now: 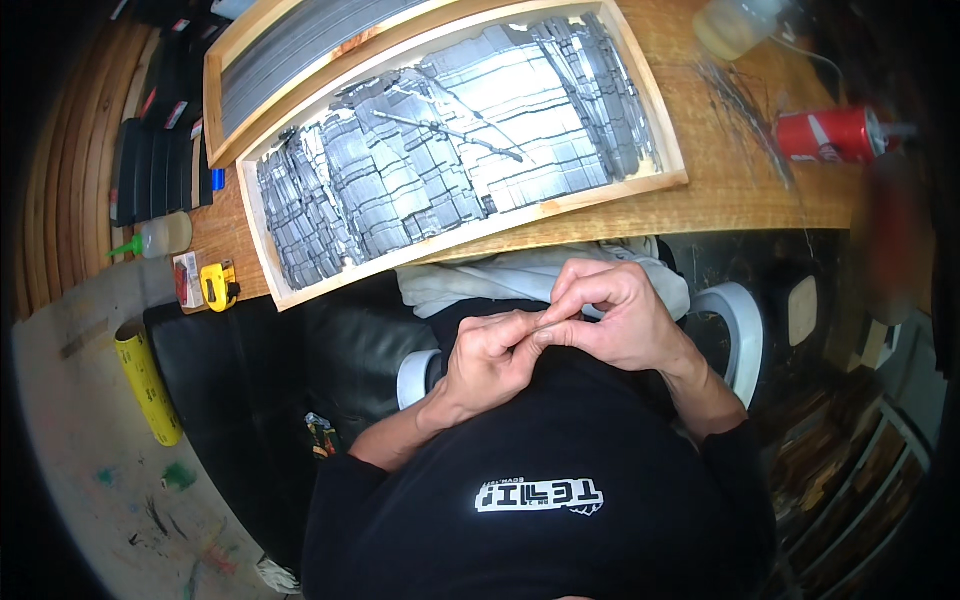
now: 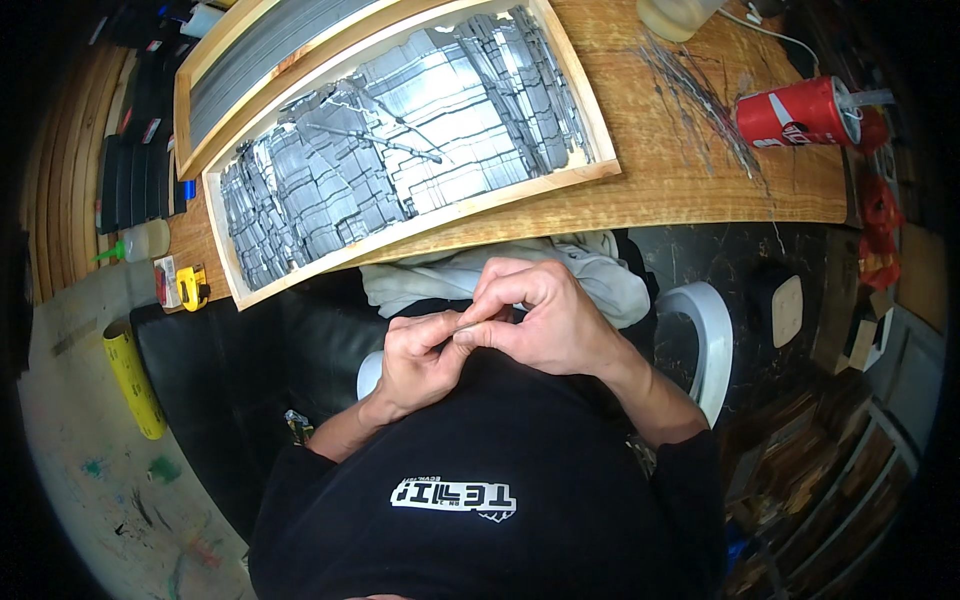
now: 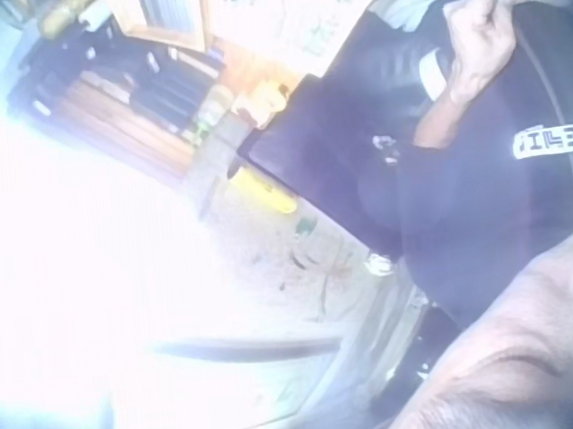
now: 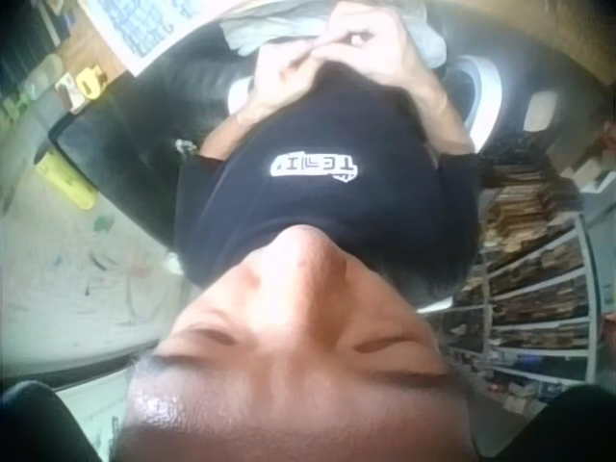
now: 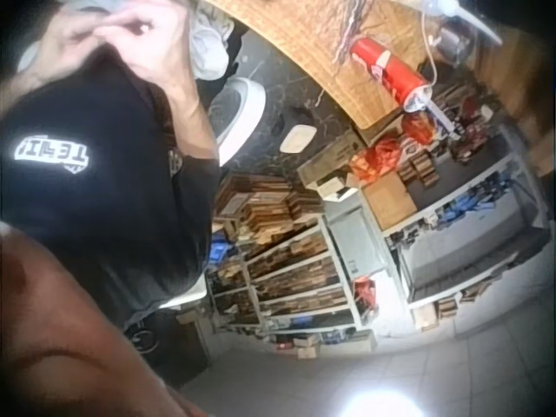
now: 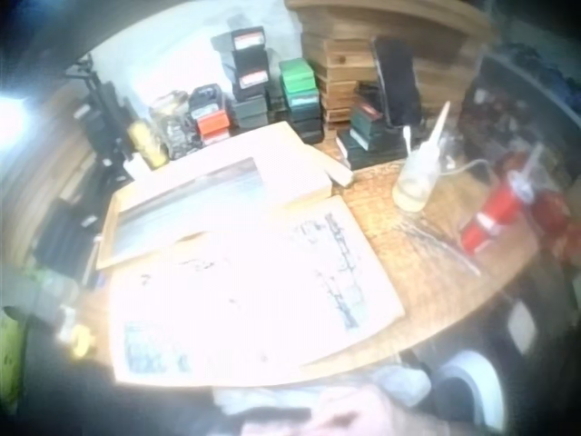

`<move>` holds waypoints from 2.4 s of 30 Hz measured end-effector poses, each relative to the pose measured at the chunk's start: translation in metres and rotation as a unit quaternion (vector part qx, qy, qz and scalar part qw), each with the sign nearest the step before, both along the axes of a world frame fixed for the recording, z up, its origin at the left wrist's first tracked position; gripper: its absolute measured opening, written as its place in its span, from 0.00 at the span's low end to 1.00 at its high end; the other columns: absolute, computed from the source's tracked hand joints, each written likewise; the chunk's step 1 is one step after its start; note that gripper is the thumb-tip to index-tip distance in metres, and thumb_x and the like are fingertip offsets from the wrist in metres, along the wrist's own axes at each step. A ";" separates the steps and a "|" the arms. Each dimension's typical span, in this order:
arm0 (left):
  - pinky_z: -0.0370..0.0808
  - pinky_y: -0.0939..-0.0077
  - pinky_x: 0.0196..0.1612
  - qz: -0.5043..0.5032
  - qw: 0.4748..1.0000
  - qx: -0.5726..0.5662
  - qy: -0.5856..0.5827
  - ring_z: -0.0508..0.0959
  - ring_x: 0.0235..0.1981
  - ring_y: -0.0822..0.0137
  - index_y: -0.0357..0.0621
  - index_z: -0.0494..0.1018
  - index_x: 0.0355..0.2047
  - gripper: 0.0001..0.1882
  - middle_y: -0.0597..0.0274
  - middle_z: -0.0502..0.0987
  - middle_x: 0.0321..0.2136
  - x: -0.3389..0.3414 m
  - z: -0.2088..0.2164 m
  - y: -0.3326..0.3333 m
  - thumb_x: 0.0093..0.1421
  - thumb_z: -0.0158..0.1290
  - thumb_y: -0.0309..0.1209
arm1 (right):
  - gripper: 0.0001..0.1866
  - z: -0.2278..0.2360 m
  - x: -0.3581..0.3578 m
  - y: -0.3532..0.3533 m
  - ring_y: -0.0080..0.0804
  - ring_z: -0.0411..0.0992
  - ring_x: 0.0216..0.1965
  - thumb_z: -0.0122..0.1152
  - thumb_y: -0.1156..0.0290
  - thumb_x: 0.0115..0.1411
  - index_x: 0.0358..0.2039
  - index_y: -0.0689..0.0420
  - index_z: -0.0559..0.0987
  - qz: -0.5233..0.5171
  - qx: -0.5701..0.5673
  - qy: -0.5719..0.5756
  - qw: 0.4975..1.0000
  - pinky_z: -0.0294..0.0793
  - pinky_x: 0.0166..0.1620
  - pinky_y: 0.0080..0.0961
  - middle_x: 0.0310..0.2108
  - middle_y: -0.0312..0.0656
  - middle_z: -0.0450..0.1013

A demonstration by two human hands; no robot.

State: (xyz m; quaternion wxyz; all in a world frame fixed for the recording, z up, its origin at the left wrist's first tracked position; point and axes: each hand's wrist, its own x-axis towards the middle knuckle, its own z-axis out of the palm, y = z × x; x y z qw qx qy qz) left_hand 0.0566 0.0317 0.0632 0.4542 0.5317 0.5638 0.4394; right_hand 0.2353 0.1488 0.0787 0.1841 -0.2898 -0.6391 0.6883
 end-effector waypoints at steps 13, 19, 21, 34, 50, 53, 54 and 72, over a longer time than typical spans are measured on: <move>0.79 0.74 0.29 0.058 0.998 0.027 0.021 0.85 0.24 0.61 0.32 0.84 0.45 0.11 0.48 0.84 0.27 0.008 -0.001 -0.003 0.61 0.64 0.17 | 0.06 -0.006 -0.013 -0.014 0.29 0.76 0.29 0.77 0.73 0.58 0.35 0.61 0.88 -0.074 0.165 0.052 0.982 0.73 0.31 0.24 0.30 0.41 0.77; 0.79 0.75 0.30 0.085 0.995 0.037 0.038 0.85 0.25 0.62 0.33 0.84 0.44 0.11 0.50 0.86 0.29 0.010 0.004 0.003 0.61 0.66 0.18 | 0.07 -0.003 -0.009 -0.004 0.32 0.78 0.30 0.76 0.74 0.60 0.37 0.61 0.88 -0.050 0.136 0.057 0.988 0.76 0.33 0.26 0.32 0.42 0.78; 0.80 0.75 0.31 0.083 0.995 0.033 0.038 0.86 0.26 0.62 0.33 0.84 0.45 0.10 0.50 0.86 0.30 0.007 0.004 0.002 0.62 0.65 0.18 | 0.07 0.004 -0.009 -0.001 0.33 0.79 0.31 0.76 0.76 0.59 0.37 0.62 0.87 -0.043 0.118 0.052 0.991 0.77 0.35 0.26 0.33 0.42 0.79; 0.80 0.76 0.33 0.065 0.998 0.024 0.014 0.87 0.28 0.65 0.31 0.84 0.41 0.07 0.50 0.87 0.30 0.004 0.002 0.005 0.63 0.66 0.20 | 0.07 0.009 -0.008 0.004 0.34 0.81 0.33 0.75 0.82 0.55 0.35 0.63 0.86 -0.026 0.130 0.039 0.990 0.79 0.36 0.27 0.32 0.42 0.80; 0.80 0.76 0.33 0.064 0.998 0.025 0.003 0.88 0.28 0.65 0.32 0.84 0.41 0.07 0.51 0.87 0.29 0.003 0.002 0.005 0.63 0.66 0.20 | 0.07 0.009 -0.009 0.004 0.33 0.80 0.32 0.75 0.82 0.55 0.33 0.63 0.84 -0.024 0.131 0.034 0.990 0.78 0.36 0.27 0.31 0.41 0.80; 0.80 0.77 0.33 0.067 0.998 0.023 0.003 0.88 0.28 0.66 0.32 0.84 0.41 0.07 0.51 0.87 0.29 0.003 0.002 0.004 0.63 0.66 0.21 | 0.07 0.008 -0.010 0.003 0.33 0.80 0.32 0.75 0.82 0.55 0.33 0.62 0.84 -0.026 0.131 0.034 0.991 0.78 0.36 0.27 0.32 0.41 0.80; 0.81 0.77 0.33 0.067 0.997 0.023 0.004 0.88 0.28 0.66 0.32 0.84 0.41 0.07 0.51 0.87 0.29 0.003 0.001 0.004 0.63 0.67 0.21 | 0.07 0.008 -0.009 0.003 0.33 0.80 0.32 0.74 0.82 0.55 0.33 0.62 0.84 -0.027 0.131 0.034 0.990 0.78 0.36 0.27 0.32 0.41 0.80; 0.81 0.78 0.34 0.072 0.997 -0.011 -0.012 0.87 0.29 0.69 0.32 0.85 0.41 0.07 0.54 0.88 0.30 0.001 0.002 0.005 0.64 0.67 0.22 | 0.06 0.008 -0.011 0.000 0.37 0.80 0.33 0.71 0.83 0.58 0.34 0.63 0.82 -0.047 0.185 0.024 0.981 0.79 0.37 0.29 0.32 0.43 0.80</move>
